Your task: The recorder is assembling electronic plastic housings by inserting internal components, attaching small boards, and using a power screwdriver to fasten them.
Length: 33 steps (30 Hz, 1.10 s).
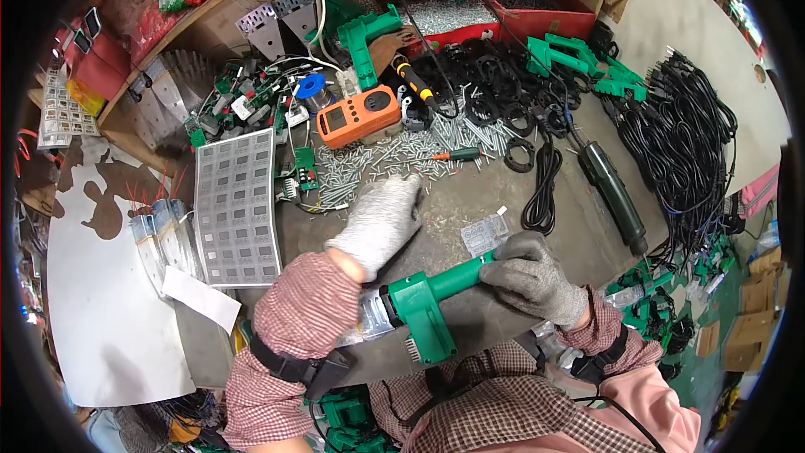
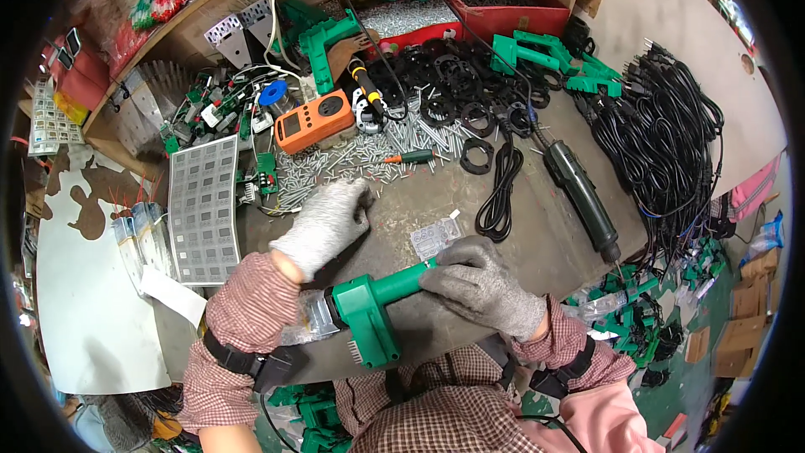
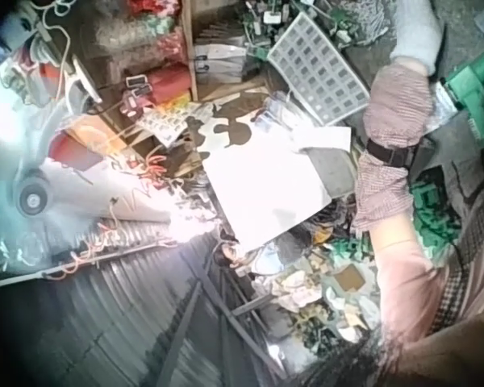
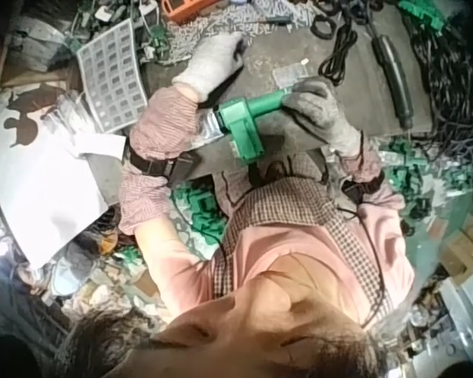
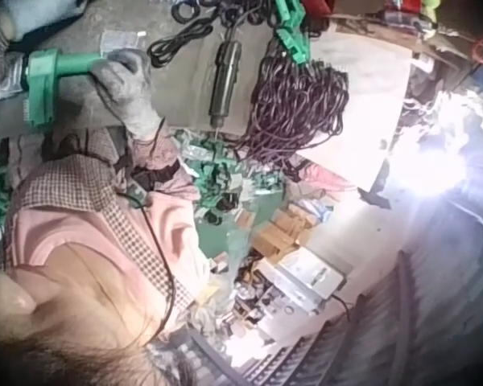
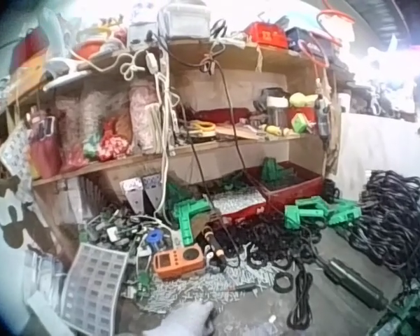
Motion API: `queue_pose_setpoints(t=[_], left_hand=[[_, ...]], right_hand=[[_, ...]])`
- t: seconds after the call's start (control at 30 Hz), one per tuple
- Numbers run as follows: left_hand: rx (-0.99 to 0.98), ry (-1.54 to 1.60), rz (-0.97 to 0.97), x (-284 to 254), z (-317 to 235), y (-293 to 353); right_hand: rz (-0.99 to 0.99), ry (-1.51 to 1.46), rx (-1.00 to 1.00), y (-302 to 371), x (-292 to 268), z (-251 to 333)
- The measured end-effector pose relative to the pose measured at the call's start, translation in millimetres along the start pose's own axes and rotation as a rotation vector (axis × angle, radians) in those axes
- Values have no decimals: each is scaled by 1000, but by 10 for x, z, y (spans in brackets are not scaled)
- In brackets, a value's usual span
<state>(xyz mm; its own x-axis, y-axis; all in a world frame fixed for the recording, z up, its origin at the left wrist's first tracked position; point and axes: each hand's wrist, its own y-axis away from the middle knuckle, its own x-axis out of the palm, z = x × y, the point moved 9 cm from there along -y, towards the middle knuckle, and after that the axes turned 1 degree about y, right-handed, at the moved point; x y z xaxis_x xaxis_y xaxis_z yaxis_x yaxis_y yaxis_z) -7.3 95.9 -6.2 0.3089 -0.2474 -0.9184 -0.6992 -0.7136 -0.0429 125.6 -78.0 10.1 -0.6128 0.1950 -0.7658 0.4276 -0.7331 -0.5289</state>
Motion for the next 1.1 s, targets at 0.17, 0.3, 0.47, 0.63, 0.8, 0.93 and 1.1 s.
queue_pose_setpoints(t=[0.17,0.3,0.47,0.63,0.8,0.93,1.1], left_hand=[[-132,1013,374,196,-29,727],[-95,991,304,216,51,979],[196,508,195,-91,-184,1075],[304,50,112,-151,-466,1299],[426,-184,-202,-297,-564,242],[356,-601,91,285,-230,-991],[614,-472,-159,85,-537,-1072]], right_hand=[[7,-6,128,-42,13,-42],[118,-24,158,-44,129,-62],[108,-9,184,-26,145,-104],[45,46,148,-148,-94,-121],[-24,414,419,-997,-507,-1122],[162,626,559,-1312,155,-1644],[148,359,630,-1127,-12,-1934]])
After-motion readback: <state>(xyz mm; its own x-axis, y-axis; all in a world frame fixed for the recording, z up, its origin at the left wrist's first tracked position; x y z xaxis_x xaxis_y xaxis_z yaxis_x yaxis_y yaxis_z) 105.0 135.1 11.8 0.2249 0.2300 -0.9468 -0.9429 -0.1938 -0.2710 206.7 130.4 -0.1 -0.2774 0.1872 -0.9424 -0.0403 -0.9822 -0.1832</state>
